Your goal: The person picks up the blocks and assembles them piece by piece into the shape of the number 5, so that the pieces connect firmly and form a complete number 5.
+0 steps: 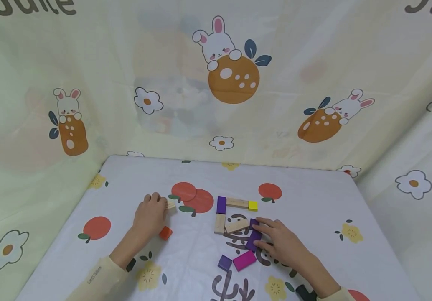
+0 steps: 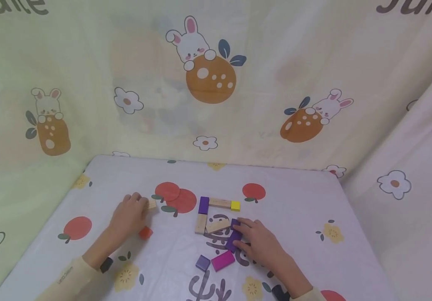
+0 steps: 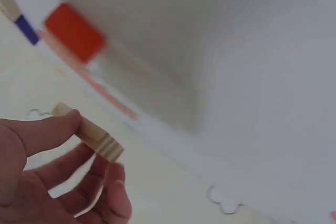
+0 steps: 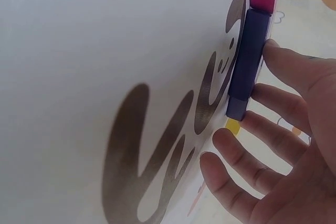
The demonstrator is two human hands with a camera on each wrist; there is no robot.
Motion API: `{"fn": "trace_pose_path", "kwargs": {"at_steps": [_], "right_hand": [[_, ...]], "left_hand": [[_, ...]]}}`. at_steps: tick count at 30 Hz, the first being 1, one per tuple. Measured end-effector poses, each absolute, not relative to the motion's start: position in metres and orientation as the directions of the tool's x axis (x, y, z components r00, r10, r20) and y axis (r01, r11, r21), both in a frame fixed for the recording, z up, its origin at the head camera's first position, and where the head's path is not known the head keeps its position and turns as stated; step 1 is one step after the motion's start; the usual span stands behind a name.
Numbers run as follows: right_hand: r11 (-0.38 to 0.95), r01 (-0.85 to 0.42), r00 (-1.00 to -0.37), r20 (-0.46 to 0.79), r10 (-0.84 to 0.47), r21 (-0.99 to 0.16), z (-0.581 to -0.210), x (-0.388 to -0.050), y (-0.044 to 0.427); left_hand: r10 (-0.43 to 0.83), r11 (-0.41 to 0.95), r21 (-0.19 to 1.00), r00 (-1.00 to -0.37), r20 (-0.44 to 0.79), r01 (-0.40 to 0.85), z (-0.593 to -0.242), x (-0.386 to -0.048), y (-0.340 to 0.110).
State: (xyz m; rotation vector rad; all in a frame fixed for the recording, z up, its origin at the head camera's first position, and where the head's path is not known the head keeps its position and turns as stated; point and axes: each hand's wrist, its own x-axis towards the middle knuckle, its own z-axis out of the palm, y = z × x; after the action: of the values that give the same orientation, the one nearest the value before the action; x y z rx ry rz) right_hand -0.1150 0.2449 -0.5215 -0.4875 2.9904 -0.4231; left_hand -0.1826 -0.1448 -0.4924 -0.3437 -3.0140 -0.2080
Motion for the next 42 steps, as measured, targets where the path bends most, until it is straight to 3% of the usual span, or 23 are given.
{"fn": "trace_pose_path", "kwargs": {"at_steps": [9, 21, 34, 42], "right_hand": [[0.909, -0.305, -0.944, -0.034, -0.328, -0.285, -0.519, -0.114, 0.246], [0.908, -0.308, -0.946, -0.014, -0.325, -0.286, -0.519, -0.114, 0.246], [0.902, -0.308, -0.944, -0.024, -0.33, -0.303, -0.518, -0.113, 0.245], [0.902, -0.315, -0.942, -0.018, -0.335, -0.294, -0.519, -0.113, 0.246]], "left_hand": [[0.469, 0.849, 0.161, -0.858, 0.211, 0.504, -0.482, -0.157, -0.117], [0.732, 0.679, 0.101, -0.682, -0.004, 0.728, -0.489, -0.127, -0.09], [0.754, 0.656, 0.07, -0.649, -0.105, 0.751, -0.503, -0.117, -0.076], [0.756, 0.654, 0.098, -0.648, -0.088, 0.75, -0.509, -0.115, -0.072]]}}
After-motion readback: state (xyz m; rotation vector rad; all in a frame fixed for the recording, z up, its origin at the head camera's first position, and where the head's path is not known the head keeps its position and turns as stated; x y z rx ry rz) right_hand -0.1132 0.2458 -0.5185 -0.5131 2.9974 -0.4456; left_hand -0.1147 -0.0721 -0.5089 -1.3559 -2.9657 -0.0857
